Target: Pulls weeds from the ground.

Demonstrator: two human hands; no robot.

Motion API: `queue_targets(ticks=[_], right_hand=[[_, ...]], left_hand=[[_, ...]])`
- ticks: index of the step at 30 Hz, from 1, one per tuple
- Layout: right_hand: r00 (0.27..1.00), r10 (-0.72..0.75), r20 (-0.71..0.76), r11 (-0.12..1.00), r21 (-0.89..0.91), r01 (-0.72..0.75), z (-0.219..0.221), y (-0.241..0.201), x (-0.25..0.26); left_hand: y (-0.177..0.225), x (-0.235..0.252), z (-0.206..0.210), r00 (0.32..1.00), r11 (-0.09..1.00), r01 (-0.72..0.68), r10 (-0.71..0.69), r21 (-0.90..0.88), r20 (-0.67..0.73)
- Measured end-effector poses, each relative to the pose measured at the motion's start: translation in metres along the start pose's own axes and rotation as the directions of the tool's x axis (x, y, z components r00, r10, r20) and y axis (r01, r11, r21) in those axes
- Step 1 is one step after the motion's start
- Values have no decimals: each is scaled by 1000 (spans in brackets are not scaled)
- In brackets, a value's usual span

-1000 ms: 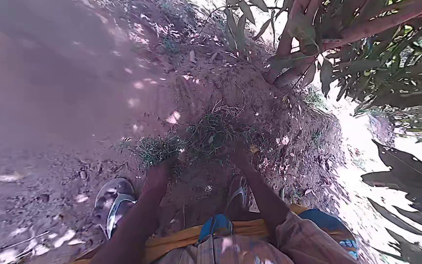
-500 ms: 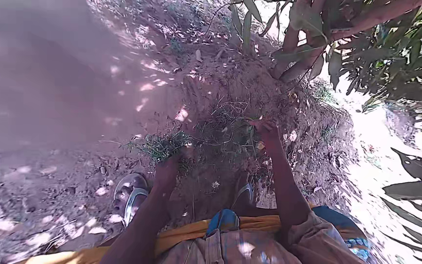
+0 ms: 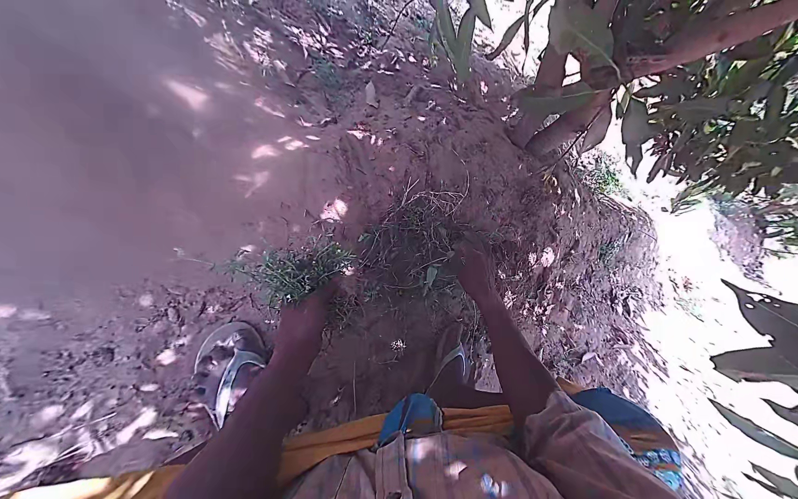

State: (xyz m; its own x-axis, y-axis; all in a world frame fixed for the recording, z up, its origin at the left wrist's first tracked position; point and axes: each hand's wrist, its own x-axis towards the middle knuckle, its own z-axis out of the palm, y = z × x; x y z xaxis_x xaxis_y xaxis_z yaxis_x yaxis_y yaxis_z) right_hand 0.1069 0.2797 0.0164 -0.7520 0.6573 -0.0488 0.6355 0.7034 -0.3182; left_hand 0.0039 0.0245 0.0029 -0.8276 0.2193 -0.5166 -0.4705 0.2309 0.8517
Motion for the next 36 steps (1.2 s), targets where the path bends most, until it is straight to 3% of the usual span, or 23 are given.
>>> queue_targets(ticks=[2, 4, 8, 11, 13, 15, 16, 17, 20, 23, 25, 27, 29, 31, 34, 36], right_hand=[[989, 50, 140, 999, -28, -46, 10, -1, -1], [978, 94, 184, 995, 5, -96, 1, -5, -2], [991, 79, -109, 941, 338, -38, -46, -19, -8], [983, 31, -179, 937, 349, 34, -56, -23, -7], [998, -38, -45, 971, 233, 48, -31, -9, -4], [973, 34, 228, 992, 114, -62, -7, 1, -3], [958, 74, 277, 989, 100, -105, 0, 3, -4], [962, 105, 251, 981, 132, -141, -1, 4, -6], [987, 160, -7, 936, 320, -150, -40, -8, -2], [980, 153, -127, 934, 343, -102, -72, -17, -1], [994, 107, -10, 961, 256, -101, -55, -9, 1], [972, 68, 223, 991, 95, -91, -19, 4, -1], [933, 153, 325, 986, 8, -164, 2, 4, -9], [963, 176, 203, 977, 84, -196, -11, -1, -9], [985, 134, -107, 925, 371, -86, -61, -9, -4], [947, 162, -277, 766, 640, 56, -79, -10, -4]], left_hand=[[2, -3, 0, 1000, 1000, 5, -6, 14, 19], [6, -3, 0, 1000, 1000, -25, 26, -6, 16], [4, -3, 1, 1000, 1000, -15, 15, -27, 7], [1, 0, 2, 1000, 999, -12, 12, -30, 9], [1, 0, 1, 1000, 1000, -9, 9, -28, 10], [3, -3, 0, 1000, 1000, 5, -5, -1, 18], [4, -4, 0, 1000, 1000, 4, -5, 10, 20], [5, -6, 0, 1000, 1000, 3, -3, 16, 22], [7, -8, 0, 1000, 1000, -14, 15, -16, 28], [0, -1, 1, 999, 999, -19, 20, -33, 29], [0, -1, 0, 1000, 999, 1, 1, -41, 30], [0, -2, 1, 1000, 998, -11, 12, -56, 26], [1, -3, 3, 1000, 998, -10, 11, -58, 22], [4, -4, 2, 1000, 999, -1, 2, -52, 18], [-2, -1, 3, 1000, 999, 3, -3, -40, 22], [-5, 3, 3, 999, 998, -26, 28, -48, 35]])
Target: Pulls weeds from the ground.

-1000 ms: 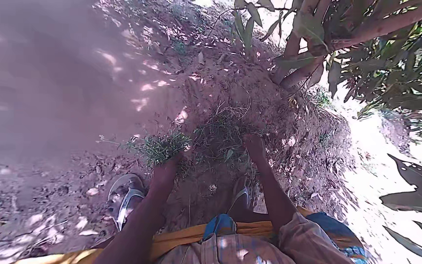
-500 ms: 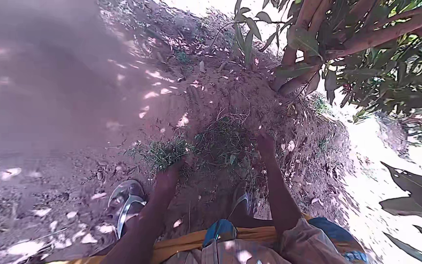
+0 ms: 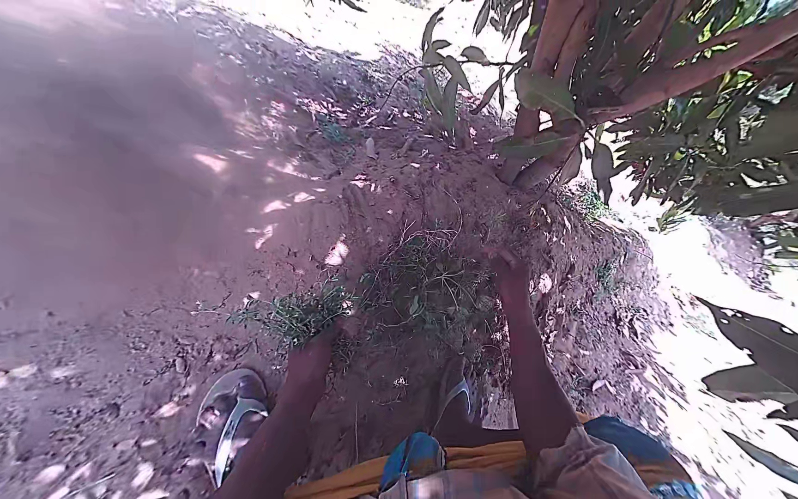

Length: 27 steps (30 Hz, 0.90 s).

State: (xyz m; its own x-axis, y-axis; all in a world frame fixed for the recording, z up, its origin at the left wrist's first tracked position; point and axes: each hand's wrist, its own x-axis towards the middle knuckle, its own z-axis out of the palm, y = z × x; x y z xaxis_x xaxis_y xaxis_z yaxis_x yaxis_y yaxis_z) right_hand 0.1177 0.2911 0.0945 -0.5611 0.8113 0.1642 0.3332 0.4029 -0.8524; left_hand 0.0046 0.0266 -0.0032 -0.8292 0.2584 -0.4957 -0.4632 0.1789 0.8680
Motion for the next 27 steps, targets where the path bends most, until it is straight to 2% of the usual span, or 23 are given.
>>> queue_targets(ticks=[2, 3, 6, 8, 11, 13, 15, 17, 19, 22, 23, 24, 25, 27], right_hand=[[998, -7, -62, 949, 313, 26, -2, 4, 3], [998, 19, -65, 914, 405, 9, 0, 10, 4], [981, 196, 6, 814, 557, -166, 9, 21, -1], [967, 219, 132, 771, 584, -254, 12, 20, -3], [909, 142, 391, 783, 517, -345, 25, 6, -15], [818, 109, 565, 820, 413, -395, 44, -4, -30], [700, 72, 710, 876, 290, -384, 69, -6, -51], [618, 70, 783, 939, 157, -305, 90, -6, -72], [579, 72, 812, 987, 26, -159, 99, -8, -85], [513, 44, 857, 999, -39, -20, 98, -11, -85], [523, 30, 852, 998, -55, 33, 97, -10, -81], [564, 28, 825, 989, -105, 105, 95, -7, -76], [638, 40, 769, 964, -197, 176, 92, -2, -70], [807, 69, 586, 881, -416, 226, 85, 18, -52]], left_hand=[[0, 1, 0, 1000, 1000, -15, 15, -13, -6], [1, -1, 0, 1000, 1000, -9, 9, -12, -6], [5, -7, -1, 1000, 1000, 17, -17, -8, -2], [5, -5, 0, 1000, 999, 25, -25, -19, -2], [7, -3, 2, 1000, 998, 20, -19, -66, 23], [11, -6, 2, 997, 994, 1, 9, -111, 82], [11, -8, 0, 978, 994, -20, 41, -105, 202], [12, -12, -3, 950, 1000, 6, -11, 15, 311], [7, -10, -4, 942, 992, 23, -62, 120, 331], [-4, -5, -7, 956, 989, -84, 45, 124, 289], [-1, -7, -6, 967, 987, -104, 72, 120, 245], [1, -7, -6, 979, 986, -107, 82, 128, 187], [5, -7, -8, 988, 985, -101, 84, 137, 129], [6, -3, -11, 995, 984, -94, 88, 150, 49]])
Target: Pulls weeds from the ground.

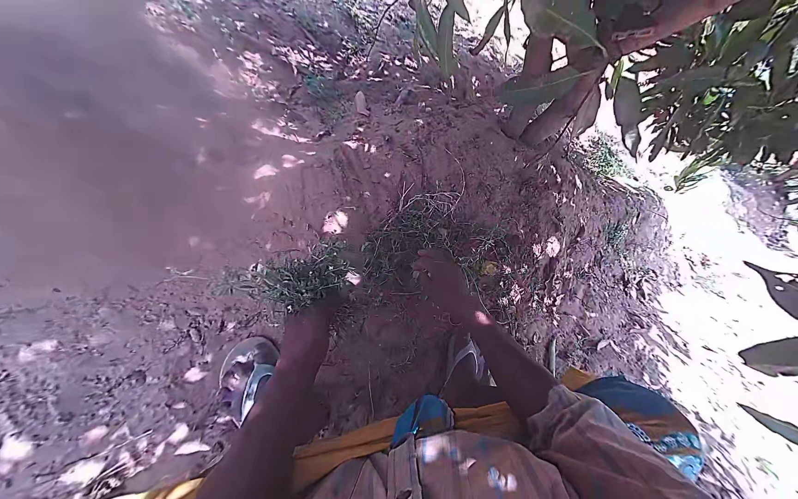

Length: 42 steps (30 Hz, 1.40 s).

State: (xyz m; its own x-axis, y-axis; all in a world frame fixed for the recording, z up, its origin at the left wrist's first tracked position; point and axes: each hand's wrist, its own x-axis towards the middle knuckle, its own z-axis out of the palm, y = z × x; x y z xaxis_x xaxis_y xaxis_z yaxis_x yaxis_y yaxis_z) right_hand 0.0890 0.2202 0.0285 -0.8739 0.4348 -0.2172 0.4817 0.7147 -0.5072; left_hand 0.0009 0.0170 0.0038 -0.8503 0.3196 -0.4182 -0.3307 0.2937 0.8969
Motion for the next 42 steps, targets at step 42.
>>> queue_targets(ticks=[42], right_hand=[[994, -105, -21, 993, -51, 104, 46, 15, -2]], left_hand=[[-1, 2, 7, 992, 998, 41, -45, -36, -121]])
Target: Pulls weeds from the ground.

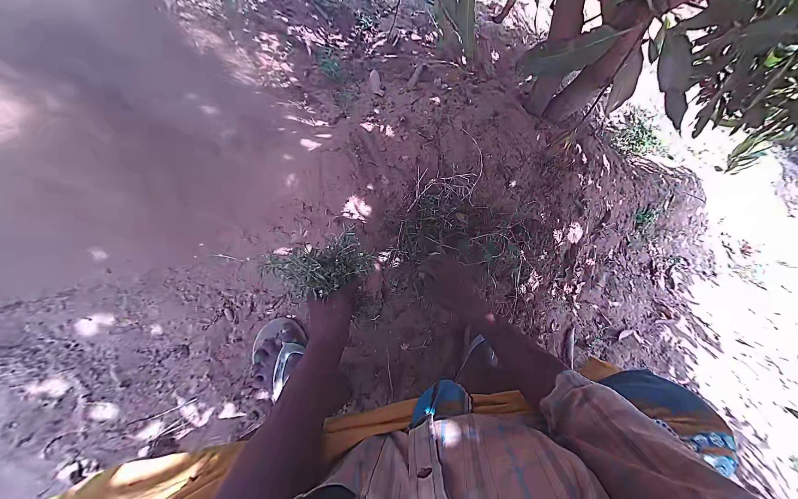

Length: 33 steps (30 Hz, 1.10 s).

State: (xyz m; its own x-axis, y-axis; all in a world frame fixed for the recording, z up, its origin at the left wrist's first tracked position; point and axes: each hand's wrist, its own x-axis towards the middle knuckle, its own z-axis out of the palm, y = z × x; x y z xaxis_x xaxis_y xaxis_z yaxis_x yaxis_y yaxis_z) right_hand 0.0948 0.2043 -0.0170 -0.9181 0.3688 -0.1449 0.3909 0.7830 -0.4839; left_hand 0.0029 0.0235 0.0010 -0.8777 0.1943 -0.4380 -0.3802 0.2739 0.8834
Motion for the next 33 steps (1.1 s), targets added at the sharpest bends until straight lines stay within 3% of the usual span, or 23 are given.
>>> queue_targets(ticks=[2, 3, 6, 8, 10, 13, 15, 18, 21, 24, 26, 28, 30, 31, 33], right_hand=[[933, 123, 339, 992, -73, -104, 21, -15, -12], [881, 172, 440, 983, -136, -124, 31, -18, -21], [748, 246, 617, 968, -199, -155, 49, -15, -40], [697, 264, 666, 964, -213, -162, 49, -13, -40], [729, 265, 631, 961, -232, -149, 38, -24, -35], [872, 149, 465, 978, -203, -59, 35, -32, -22], [880, 80, 469, 986, -169, 1, 36, -37, -14], [853, 153, 499, 983, -162, -81, 37, -36, -11], [863, 150, 482, 980, -188, -65, 32, -23, -8], [978, 56, 199, 992, 100, -77, 12, 0, -5], [992, 120, 46, 916, 380, -128, -15, 6, -7], [975, 217, 45, 815, 542, -206, -39, 11, -11], [963, 269, 15, 873, 418, -251, -58, 6, -6], [958, 285, 16, 928, 245, -281, -63, 6, -4], [928, 366, 67, 929, -90, -360, -67, 5, -7]], left_hand=[[-1, 1, -1, 1000, 996, 1, 0, 89, -10], [-1, 1, -3, 1000, 992, -14, 15, 129, -8], [-6, 4, -7, 999, 993, -34, 32, 114, 18], [-9, 5, -8, 1000, 995, -28, 27, 92, 16], [-11, 4, -8, 999, 997, -51, 50, 64, 12], [-7, 3, -8, 999, 995, -40, 39, 90, 15], [-7, 5, -7, 1000, 998, -15, 14, 60, 4], [-5, 2, -7, 1000, 999, -8, 8, 49, 5], [-2, 2, -7, 1000, 999, -9, 10, 50, -6], [-10, 4, -6, 999, 999, -38, 39, -19, 12], [-12, 3, -7, 998, 996, -47, 49, -74, 27], [-15, 4, -7, 996, 993, -77, 80, -89, 35], [-15, 6, -8, 996, 992, -82, 85, -96, 26], [-14, 6, -8, 997, 993, -70, 72, -97, 20], [-14, 6, -8, 998, 994, -63, 64, -89, 11]])
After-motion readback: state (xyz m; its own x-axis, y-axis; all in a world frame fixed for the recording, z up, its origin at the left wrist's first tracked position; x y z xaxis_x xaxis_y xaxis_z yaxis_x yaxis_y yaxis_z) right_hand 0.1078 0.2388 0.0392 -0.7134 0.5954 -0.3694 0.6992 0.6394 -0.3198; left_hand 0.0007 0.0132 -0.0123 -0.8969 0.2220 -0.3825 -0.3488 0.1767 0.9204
